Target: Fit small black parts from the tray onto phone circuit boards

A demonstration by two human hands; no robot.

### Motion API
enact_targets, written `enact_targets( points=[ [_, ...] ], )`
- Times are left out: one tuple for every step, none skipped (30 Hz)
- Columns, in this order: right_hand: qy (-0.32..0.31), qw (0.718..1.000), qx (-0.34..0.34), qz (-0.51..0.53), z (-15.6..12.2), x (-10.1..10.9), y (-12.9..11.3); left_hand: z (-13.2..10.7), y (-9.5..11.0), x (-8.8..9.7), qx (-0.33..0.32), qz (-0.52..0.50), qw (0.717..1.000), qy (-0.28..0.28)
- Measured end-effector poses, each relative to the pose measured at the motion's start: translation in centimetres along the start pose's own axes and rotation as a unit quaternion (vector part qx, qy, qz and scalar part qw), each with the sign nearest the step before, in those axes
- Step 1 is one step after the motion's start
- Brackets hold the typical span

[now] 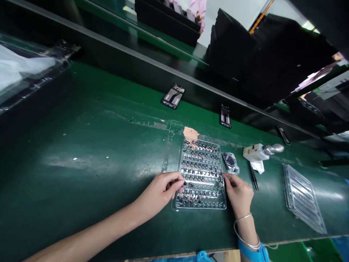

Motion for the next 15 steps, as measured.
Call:
enact_targets(
  points=[
    [0.003,1.000,-0.010,0.006,0.0,0.2,-0.2,0.0,0.0,0.1,0.005,-0.024,1.000,0.003],
    [0.008,1.000,-0.018,0.010,0.0,0.4,-0.5,0.0,0.0,0.1,0.010,-0.047,0.999,0.004],
    [0.013,0.999,-0.030,0.024,0.0,0.7,-0.9,0.1,0.0,0.2,0.014,-0.067,0.998,0.004],
    [0.016,0.997,-0.046,0.054,0.0,1.0,-1.6,0.1,0.0,0.2,0.016,-0.082,0.996,0.004],
    [0.014,0.993,-0.064,0.101,-0.1,1.3,-2.4,0.1,0.0,0.2,0.018,-0.094,0.995,0.003],
    [0.002,0.983,-0.082,0.162,-0.2,1.5,-3.4,0.1,0.1,0.2,0.018,-0.105,0.994,0.002],
    [-0.021,0.968,-0.096,0.230,-0.4,1.6,-4.6,0.1,0.1,0.1,0.018,-0.113,0.993,0.002],
    [-0.052,0.949,-0.103,0.294,-0.5,1.7,-6.0,0.1,0.2,0.1,0.018,-0.120,0.993,0.002],
    [-0.087,0.930,-0.099,0.344,-0.7,1.7,-7.3,0.1,0.2,0.1,0.018,-0.124,0.992,0.003],
    [-0.119,0.915,-0.085,0.376,-0.8,1.7,-8.7,0.1,0.2,0.1,0.017,-0.127,0.992,0.003],
    [-0.142,0.905,-0.069,0.396,-0.9,1.7,-9.8,0.1,0.3,0.1,0.016,-0.128,0.992,0.003],
    [-0.155,0.898,-0.053,0.407,-1.0,1.6,-10.8,0.1,0.3,0.1,0.014,-0.127,0.992,0.003],
    [-0.160,0.896,-0.038,0.412,-1.0,1.5,-11.5,0.1,0.3,0.1,0.012,-0.125,0.992,0.004],
    [-0.161,0.897,-0.026,0.411,-0.9,1.4,-12.0,0.1,0.3,0.1,0.011,-0.123,0.992,0.004],
    [-0.158,0.899,-0.015,0.408,-0.9,1.3,-12.2,0.1,0.3,0.1,0.009,-0.122,0.992,0.004]
  ],
)
Point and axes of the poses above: each hand's wrist, its own z-axis towards the middle knuckle, its own x-axis out of the back of the hand, y = z × x, the point moved 3 cm from there along z, towards the middle knuckle
